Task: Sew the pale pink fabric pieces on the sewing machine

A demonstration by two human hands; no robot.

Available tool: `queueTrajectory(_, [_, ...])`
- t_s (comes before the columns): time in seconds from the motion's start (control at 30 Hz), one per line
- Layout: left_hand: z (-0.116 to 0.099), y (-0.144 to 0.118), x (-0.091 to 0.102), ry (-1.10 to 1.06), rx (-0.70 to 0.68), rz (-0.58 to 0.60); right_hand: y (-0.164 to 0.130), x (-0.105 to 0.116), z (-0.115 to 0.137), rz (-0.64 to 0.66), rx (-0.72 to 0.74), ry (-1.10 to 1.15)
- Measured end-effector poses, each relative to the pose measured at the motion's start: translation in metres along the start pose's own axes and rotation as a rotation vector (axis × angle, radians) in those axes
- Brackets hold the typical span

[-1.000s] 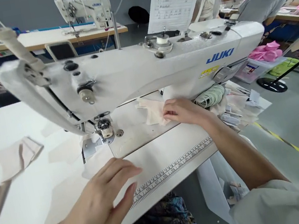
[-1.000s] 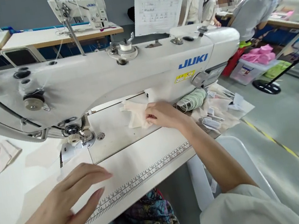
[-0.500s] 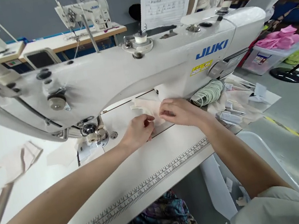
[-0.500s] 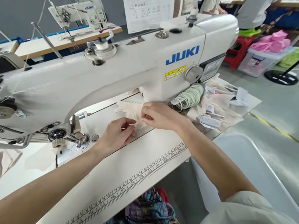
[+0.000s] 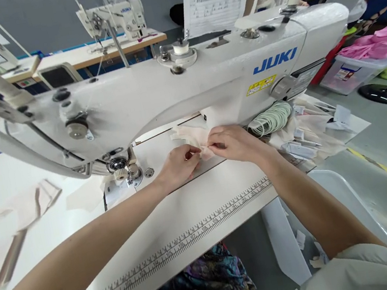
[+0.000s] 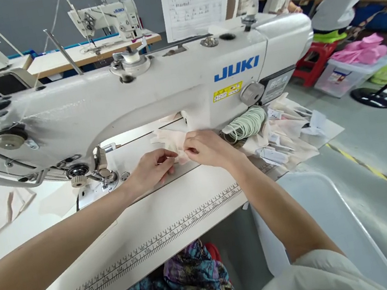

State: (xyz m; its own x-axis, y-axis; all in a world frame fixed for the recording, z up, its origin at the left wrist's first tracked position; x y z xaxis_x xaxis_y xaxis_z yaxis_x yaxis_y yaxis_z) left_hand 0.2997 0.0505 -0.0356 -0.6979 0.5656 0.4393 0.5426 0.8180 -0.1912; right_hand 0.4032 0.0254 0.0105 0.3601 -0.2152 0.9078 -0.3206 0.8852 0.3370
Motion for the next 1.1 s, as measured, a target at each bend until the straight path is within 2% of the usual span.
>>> queueTrajectory(0.3, [-0.002,0.016,-0.010,0.041,-0.005,0.029,-0.002,0.005,-0.001,-0.061,0.011,0.001])
queueTrajectory(0.4, [-0.003,0.014,-0.007,0.132,-0.030,0.022,-0.003,0.013,-0.003,-0.140,-0.025,-0.025])
queueTrajectory(0.47, [-0.007,0.011,-0.005,0.221,-0.070,0.011,-0.005,0.023,-0.004,-0.240,-0.068,-0.077])
queueTrajectory(0.57, [-0.022,0.004,0.003,0.393,-0.183,-0.077,-0.008,0.035,-0.003,-0.353,-0.106,-0.170])
queueTrajectory(0.67, [-0.045,0.000,0.007,0.568,-0.368,-0.201,-0.007,0.032,0.001,-0.332,-0.098,-0.203])
queueTrajectory(0.73, [-0.057,0.001,-0.003,0.667,-0.503,-0.193,-0.007,0.031,0.002,-0.325,-0.084,-0.216])
queueTrajectory(0.83, [-0.058,0.005,-0.024,0.787,-0.638,-0.115,-0.011,0.035,0.008,-0.367,-0.022,-0.259])
queueTrajectory(0.97, [-0.045,0.015,-0.030,0.895,-0.635,-0.132,-0.022,0.063,0.028,-0.531,0.096,-0.367])
queueTrajectory(1.03, [-0.042,0.018,-0.030,0.909,-0.616,-0.139,-0.035,0.089,0.048,-0.638,0.167,-0.388])
queueTrajectory(1.1, [-0.042,0.017,-0.029,0.892,-0.605,-0.136,-0.046,0.115,0.068,-0.661,0.164,-0.342])
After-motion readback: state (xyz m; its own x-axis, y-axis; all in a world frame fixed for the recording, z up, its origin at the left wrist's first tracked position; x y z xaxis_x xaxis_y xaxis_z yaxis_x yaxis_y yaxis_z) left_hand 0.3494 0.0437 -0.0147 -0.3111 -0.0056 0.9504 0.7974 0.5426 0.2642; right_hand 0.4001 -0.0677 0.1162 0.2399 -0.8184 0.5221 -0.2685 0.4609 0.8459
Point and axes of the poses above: each hand's wrist, its own y-axis towards the middle knuckle, its own x-axis out of the back of the hand, z = x × y, the point moved 10 cm from there along y, towards the middle knuckle, and after that the axes turned 3 degrees about -z, right-handed, at the moved point
